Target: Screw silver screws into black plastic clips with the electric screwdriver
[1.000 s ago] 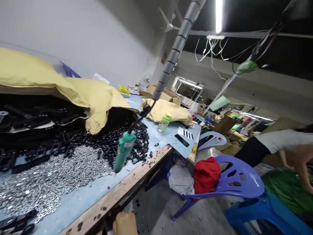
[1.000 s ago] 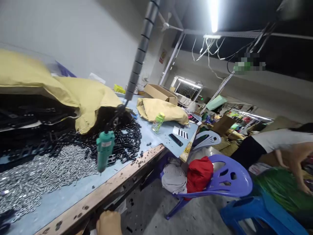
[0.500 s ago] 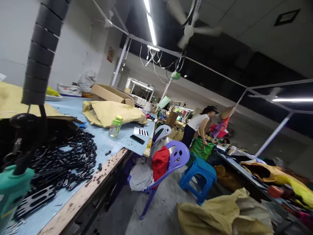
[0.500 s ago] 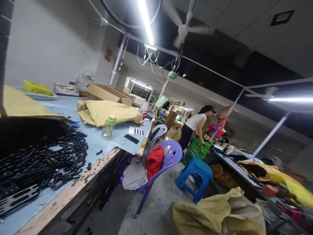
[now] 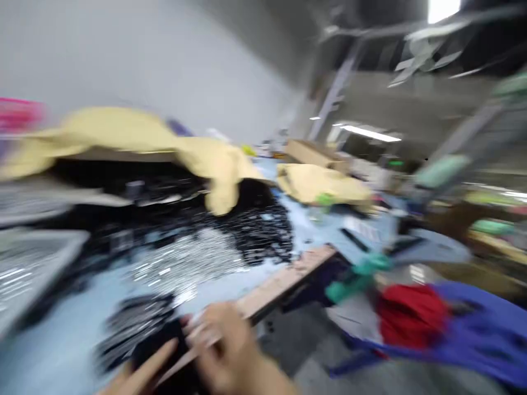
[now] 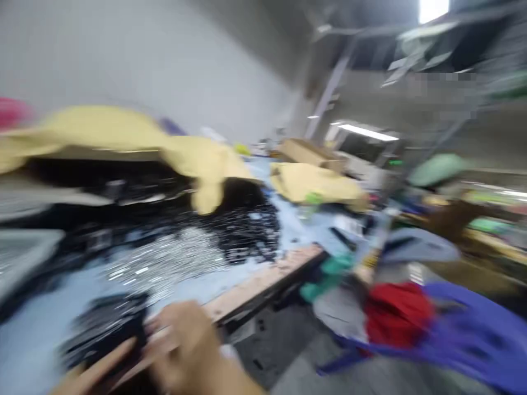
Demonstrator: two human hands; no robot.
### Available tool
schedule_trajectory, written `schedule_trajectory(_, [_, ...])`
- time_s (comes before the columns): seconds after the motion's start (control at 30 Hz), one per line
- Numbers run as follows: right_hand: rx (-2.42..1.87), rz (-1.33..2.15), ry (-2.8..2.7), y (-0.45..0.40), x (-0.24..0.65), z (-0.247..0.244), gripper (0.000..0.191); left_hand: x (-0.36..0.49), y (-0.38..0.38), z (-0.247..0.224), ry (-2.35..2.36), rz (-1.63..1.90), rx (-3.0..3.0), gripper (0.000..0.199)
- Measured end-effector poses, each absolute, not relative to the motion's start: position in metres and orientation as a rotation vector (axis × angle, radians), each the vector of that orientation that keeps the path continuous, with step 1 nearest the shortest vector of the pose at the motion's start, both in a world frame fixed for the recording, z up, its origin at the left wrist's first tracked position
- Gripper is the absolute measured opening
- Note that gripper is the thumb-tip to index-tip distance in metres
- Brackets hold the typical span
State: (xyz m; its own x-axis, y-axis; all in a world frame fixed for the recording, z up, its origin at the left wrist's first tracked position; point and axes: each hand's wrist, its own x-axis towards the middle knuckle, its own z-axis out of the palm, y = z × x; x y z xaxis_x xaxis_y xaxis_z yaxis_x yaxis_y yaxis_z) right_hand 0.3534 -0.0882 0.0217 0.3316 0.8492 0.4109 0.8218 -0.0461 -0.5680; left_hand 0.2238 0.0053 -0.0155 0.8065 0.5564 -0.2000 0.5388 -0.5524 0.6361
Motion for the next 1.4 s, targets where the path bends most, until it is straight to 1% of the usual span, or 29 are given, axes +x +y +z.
schedule_trajectory(0.07, [-1.719,0.216,-1.488,-0.067,0.329,0.015,0.032,0.186,0.025,-0.018,0.945,0.084,2.098,0.031])
schedule_trajectory(0.13, [-1.683,0.388,-1.562,-0.052,0.321,0.010,0.039,0.160,0.036,-0.021,0.870,0.202,1.859,0.033])
schedule_trajectory(0.17, [-1.677,0.462,-1.631,-0.047,0.319,0.009,0.038,0.153,0.037,-0.022,0.802,0.275,1.753,0.037])
schedule_trajectory(0.2, [-1.674,0.517,-1.705,-0.042,0.318,0.007,0.034,0.147,0.037,-0.023,0.739,0.344,1.678,0.038])
schedule_trajectory(0.23, [-1.674,0.547,-1.764,-0.039,0.317,0.006,0.025,0.143,0.036,-0.024,0.697,0.396,1.652,0.039])
schedule_trajectory(0.3, [-1.666,0.567,-1.818,-0.036,0.312,0.001,0.008,0.136,0.032,-0.026,0.697,0.455,1.742,0.037])
schedule_trajectory(0.4, [-1.609,0.636,-1.714,-0.029,0.302,-0.010,0.016,0.121,0.030,-0.032,0.760,0.534,2.020,0.035])
schedule_trajectory(0.5, [-1.589,0.666,-1.371,-0.014,0.293,-0.027,0.024,0.101,0.037,-0.043,0.914,0.661,2.323,0.040])
schedule_trajectory(0.6, [-1.598,0.678,-1.090,0.004,0.289,-0.046,0.028,0.087,0.046,-0.053,1.007,0.646,2.558,0.054])
schedule_trajectory(0.73, [-1.643,0.766,-0.983,0.020,0.283,-0.062,0.031,0.086,0.049,-0.059,0.966,0.511,2.717,0.072])
schedule_trajectory(0.93, [-1.689,0.719,-1.030,0.024,0.276,-0.061,0.033,0.090,0.048,-0.058,0.935,0.566,2.692,0.073])
schedule_trajectory(1.13, [-1.730,0.629,-1.134,0.023,0.274,-0.063,0.032,0.094,0.051,-0.055,0.946,0.625,2.609,0.064])
schedule_trajectory(1.3, [-1.756,0.413,-1.393,0.022,0.275,-0.068,0.031,0.103,0.054,-0.053,0.934,0.636,2.643,0.058])
schedule_trajectory(1.4, [-1.914,0.240,-1.605,0.020,0.285,-0.061,0.034,0.104,0.056,-0.053,0.933,0.671,2.653,0.055])
